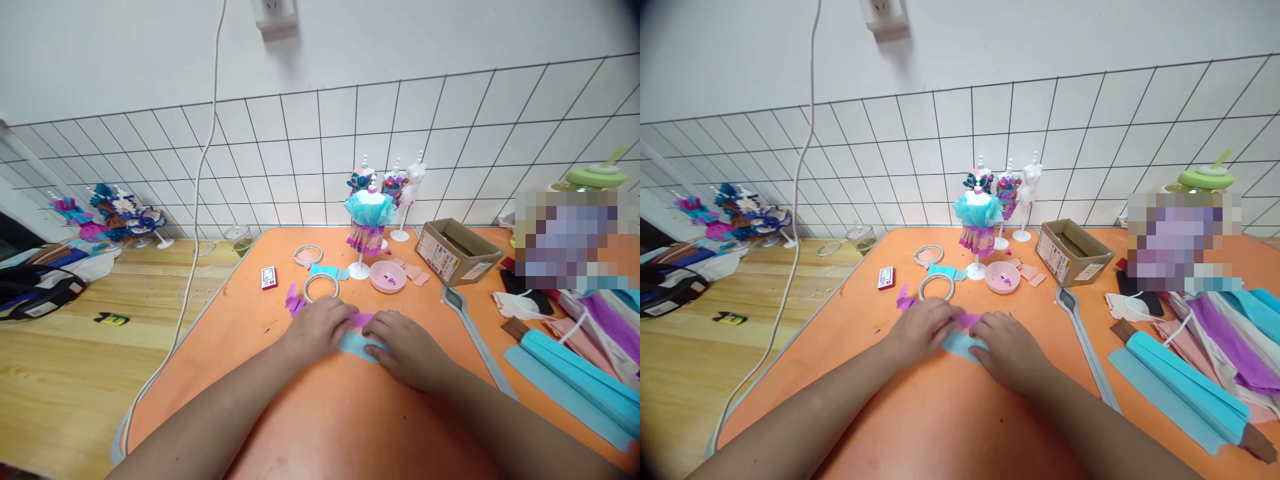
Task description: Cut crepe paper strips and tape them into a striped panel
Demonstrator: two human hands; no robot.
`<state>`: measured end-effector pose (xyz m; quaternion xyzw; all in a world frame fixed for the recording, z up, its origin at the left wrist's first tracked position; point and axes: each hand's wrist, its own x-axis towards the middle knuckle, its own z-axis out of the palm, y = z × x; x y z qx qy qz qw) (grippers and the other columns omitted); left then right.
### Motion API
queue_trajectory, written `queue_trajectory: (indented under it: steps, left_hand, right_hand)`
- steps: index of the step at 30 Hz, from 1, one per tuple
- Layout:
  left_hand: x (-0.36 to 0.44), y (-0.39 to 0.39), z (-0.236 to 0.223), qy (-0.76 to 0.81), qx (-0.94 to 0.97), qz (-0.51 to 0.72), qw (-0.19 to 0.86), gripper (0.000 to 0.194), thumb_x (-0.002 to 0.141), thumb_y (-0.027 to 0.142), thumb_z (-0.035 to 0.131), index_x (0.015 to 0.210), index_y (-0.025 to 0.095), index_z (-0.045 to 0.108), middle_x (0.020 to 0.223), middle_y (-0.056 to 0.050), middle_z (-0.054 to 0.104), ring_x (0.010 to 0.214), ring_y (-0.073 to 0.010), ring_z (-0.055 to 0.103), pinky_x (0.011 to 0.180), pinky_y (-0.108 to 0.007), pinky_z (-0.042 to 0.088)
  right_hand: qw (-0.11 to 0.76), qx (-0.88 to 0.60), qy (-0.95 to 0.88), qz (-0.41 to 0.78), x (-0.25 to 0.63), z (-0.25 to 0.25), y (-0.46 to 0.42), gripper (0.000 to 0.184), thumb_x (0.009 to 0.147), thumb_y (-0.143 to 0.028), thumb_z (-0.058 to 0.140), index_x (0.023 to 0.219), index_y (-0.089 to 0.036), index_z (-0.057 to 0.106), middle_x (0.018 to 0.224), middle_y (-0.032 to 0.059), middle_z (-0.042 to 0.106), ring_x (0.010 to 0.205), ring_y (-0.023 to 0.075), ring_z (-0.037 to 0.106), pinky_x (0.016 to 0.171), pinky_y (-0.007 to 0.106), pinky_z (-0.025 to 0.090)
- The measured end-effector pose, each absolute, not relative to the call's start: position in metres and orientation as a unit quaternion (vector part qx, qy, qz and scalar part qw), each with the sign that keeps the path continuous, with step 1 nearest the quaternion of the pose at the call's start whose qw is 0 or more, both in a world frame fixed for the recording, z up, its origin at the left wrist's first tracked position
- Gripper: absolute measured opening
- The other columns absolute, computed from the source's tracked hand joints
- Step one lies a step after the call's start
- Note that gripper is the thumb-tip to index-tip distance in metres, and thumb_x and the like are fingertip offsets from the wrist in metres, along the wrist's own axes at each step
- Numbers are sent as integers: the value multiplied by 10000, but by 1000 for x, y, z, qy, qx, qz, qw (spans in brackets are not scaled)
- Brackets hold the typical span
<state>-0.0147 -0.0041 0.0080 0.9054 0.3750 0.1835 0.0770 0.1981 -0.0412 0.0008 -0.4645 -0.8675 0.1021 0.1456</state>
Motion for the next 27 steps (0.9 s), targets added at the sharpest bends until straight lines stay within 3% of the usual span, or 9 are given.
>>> queue_trajectory:
  steps: [3,6,10,13,16,18,21,24,27]
  left_hand:
    - [-9,-9,-1,361,920,126,82,485,898,344,471,1348,173,414,1339,-118,500,1235,-245,450,1026,-399,368]
    - [-10,-10,-11,355,930,52,85,535,938,396,371,1431,205,288,1476,-84,346,1367,-258,287,1127,-479,185]
    - [-13,-12,-10,390,915,-31,97,541,960,421,265,1462,228,205,1528,-57,199,1412,-278,152,1120,-562,93]
    - [-14,-15,-4,417,901,-62,102,551,959,437,243,1467,228,189,1537,-52,145,1417,-300,98,1103,-605,68]
    - [-13,-16,1,441,894,-24,81,596,951,493,218,1474,213,160,1542,-63,128,1422,-297,54,1110,-590,70]
    - [-12,-15,2,431,900,19,68,622,949,511,205,1479,196,125,1544,-68,122,1426,-268,48,1133,-540,69]
    - [-11,-13,-1,371,924,53,76,612,952,490,244,1480,205,124,1545,-60,134,1428,-236,60,1155,-461,96]
    - [-12,-13,-7,340,933,36,115,596,943,487,291,1472,239,170,1538,-75,162,1418,-269,119,1139,-479,154]
    - [-14,-12,-11,346,926,6,153,596,940,489,301,1471,252,171,1538,-91,140,1411,-296,134,1119,-515,185]
  right_hand:
    - [168,-494,-852,43,199,-8,-40,306,942,-268,377,1148,-184,587,1161,98,602,1051,231,525,868,377,415]
    - [142,-485,-863,-27,201,-30,-41,498,926,-336,405,1383,-140,399,1423,124,417,1297,306,348,1047,524,252]
    - [98,-495,-863,-25,209,-52,-42,582,939,-472,321,1446,-187,299,1472,98,339,1347,331,276,1060,632,111]
    - [100,-502,-859,-8,214,-46,-38,633,931,-544,277,1471,-218,223,1489,88,306,1365,315,248,1062,631,110]
    - [141,-522,-841,-6,218,-26,-30,587,950,-483,271,1472,-221,211,1486,80,321,1355,278,270,1068,557,198]
    - [179,-544,-819,-10,221,-14,-25,510,949,-406,315,1408,-188,356,1419,104,415,1281,265,371,1015,463,316]
    - [179,-570,-802,8,225,-1,-22,293,910,-319,398,1066,-198,615,1076,98,611,992,242,541,829,378,411]
    - [157,-592,-789,47,228,3,-22,158,853,-321,488,833,-199,587,813,49,596,771,205,540,663,321,383]
    - [151,-573,-802,76,227,3,-24,122,793,-316,572,813,-198,545,784,26,576,739,189,514,614,289,337]
